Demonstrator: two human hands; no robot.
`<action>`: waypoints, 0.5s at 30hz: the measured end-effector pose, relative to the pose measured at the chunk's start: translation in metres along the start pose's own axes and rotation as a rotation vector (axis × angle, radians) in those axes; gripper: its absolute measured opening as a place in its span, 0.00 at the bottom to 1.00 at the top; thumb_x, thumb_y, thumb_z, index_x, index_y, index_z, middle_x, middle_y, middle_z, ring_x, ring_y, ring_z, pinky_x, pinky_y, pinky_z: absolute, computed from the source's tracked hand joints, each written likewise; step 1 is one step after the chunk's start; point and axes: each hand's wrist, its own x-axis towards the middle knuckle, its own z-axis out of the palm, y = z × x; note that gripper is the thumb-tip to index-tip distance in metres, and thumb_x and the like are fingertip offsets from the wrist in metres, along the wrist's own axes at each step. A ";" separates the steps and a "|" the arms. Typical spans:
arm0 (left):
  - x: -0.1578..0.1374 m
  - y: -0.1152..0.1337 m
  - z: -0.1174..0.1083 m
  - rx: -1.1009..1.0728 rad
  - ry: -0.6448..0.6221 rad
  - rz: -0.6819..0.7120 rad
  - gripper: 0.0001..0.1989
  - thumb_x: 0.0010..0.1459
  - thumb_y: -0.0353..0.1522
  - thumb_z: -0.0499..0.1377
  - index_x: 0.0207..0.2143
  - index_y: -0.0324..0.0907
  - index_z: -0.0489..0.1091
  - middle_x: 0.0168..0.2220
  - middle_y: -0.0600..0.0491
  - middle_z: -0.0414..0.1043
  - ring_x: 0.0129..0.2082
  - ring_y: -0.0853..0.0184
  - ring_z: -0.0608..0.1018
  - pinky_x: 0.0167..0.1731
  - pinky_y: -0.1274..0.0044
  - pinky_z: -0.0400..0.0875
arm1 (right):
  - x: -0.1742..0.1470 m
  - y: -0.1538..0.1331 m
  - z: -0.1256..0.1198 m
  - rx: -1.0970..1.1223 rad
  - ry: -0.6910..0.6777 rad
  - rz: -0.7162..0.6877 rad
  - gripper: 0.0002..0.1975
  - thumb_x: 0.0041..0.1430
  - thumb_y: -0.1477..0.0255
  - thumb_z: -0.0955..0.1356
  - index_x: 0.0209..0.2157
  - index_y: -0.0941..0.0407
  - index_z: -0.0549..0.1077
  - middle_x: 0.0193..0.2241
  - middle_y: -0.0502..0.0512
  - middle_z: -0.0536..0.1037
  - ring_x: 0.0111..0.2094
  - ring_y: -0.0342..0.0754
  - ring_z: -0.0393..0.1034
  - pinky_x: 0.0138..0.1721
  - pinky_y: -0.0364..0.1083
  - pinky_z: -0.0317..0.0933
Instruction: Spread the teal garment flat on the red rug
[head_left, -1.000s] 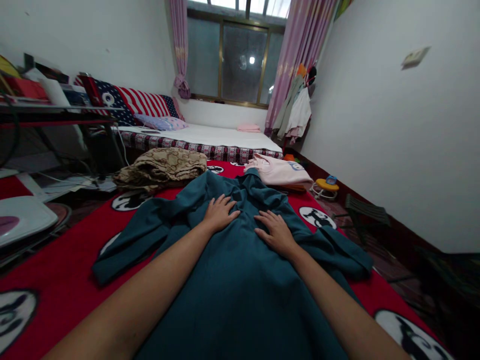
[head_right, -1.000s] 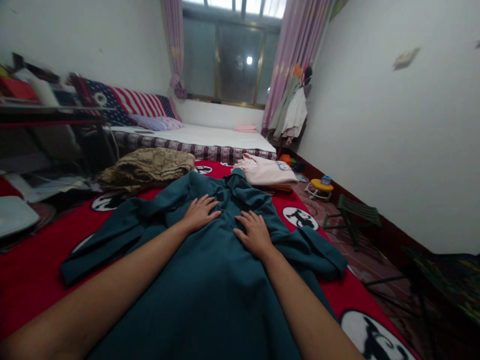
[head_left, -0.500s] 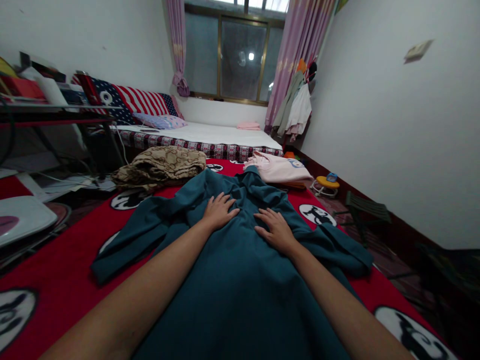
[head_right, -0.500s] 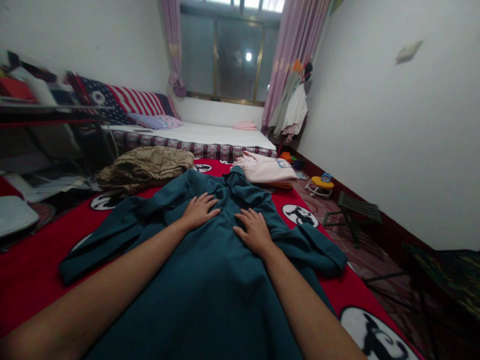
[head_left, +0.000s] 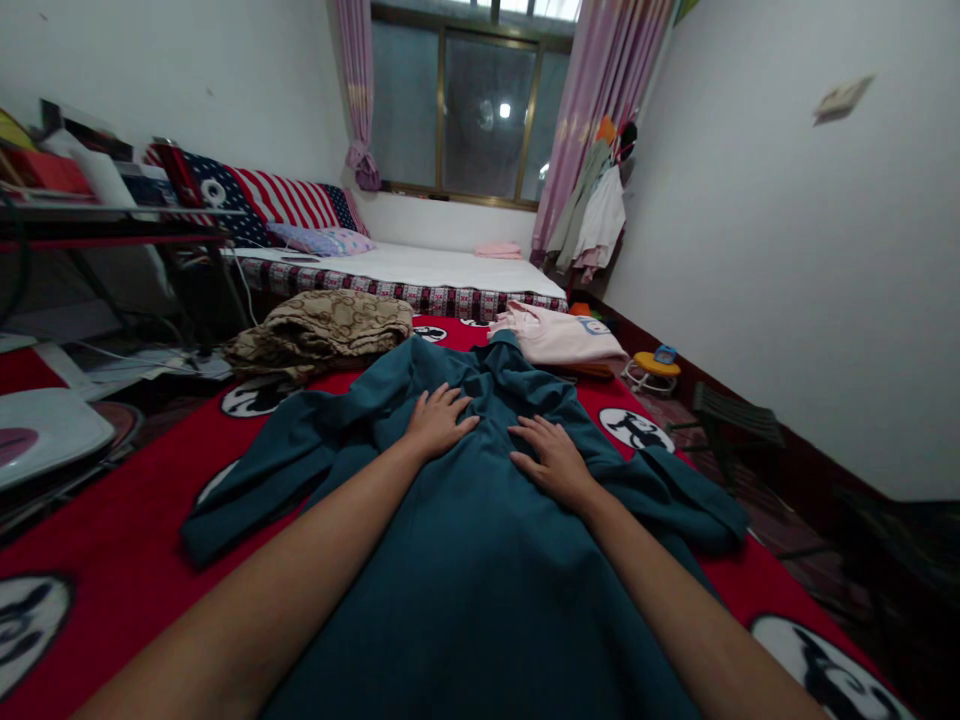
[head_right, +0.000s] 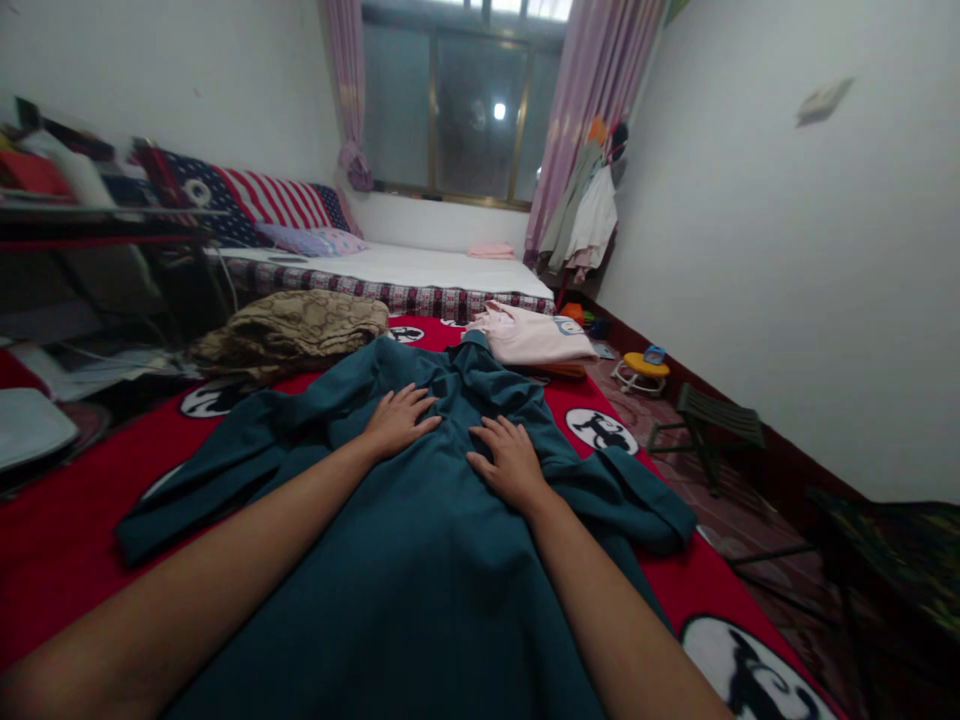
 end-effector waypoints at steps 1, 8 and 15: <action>0.000 0.000 0.000 -0.002 -0.002 0.000 0.26 0.64 0.48 0.47 0.60 0.49 0.63 0.65 0.50 0.58 0.67 0.56 0.53 0.63 0.56 0.47 | 0.000 0.000 0.000 0.000 0.001 0.001 0.23 0.62 0.63 0.65 0.57 0.53 0.68 0.63 0.57 0.63 0.66 0.57 0.49 0.64 0.63 0.42; -0.001 0.001 -0.001 0.002 0.004 0.000 0.27 0.64 0.48 0.47 0.60 0.48 0.63 0.65 0.50 0.58 0.67 0.56 0.53 0.63 0.56 0.47 | 0.000 -0.001 0.000 0.005 0.009 0.002 0.22 0.62 0.63 0.65 0.57 0.52 0.68 0.62 0.57 0.64 0.66 0.57 0.50 0.64 0.63 0.42; 0.000 0.001 -0.001 -0.008 0.000 -0.001 0.26 0.64 0.48 0.47 0.60 0.49 0.63 0.65 0.49 0.58 0.67 0.56 0.53 0.63 0.55 0.47 | 0.000 0.001 0.000 0.013 0.016 -0.002 0.22 0.62 0.63 0.65 0.57 0.52 0.69 0.62 0.57 0.64 0.66 0.57 0.50 0.64 0.63 0.42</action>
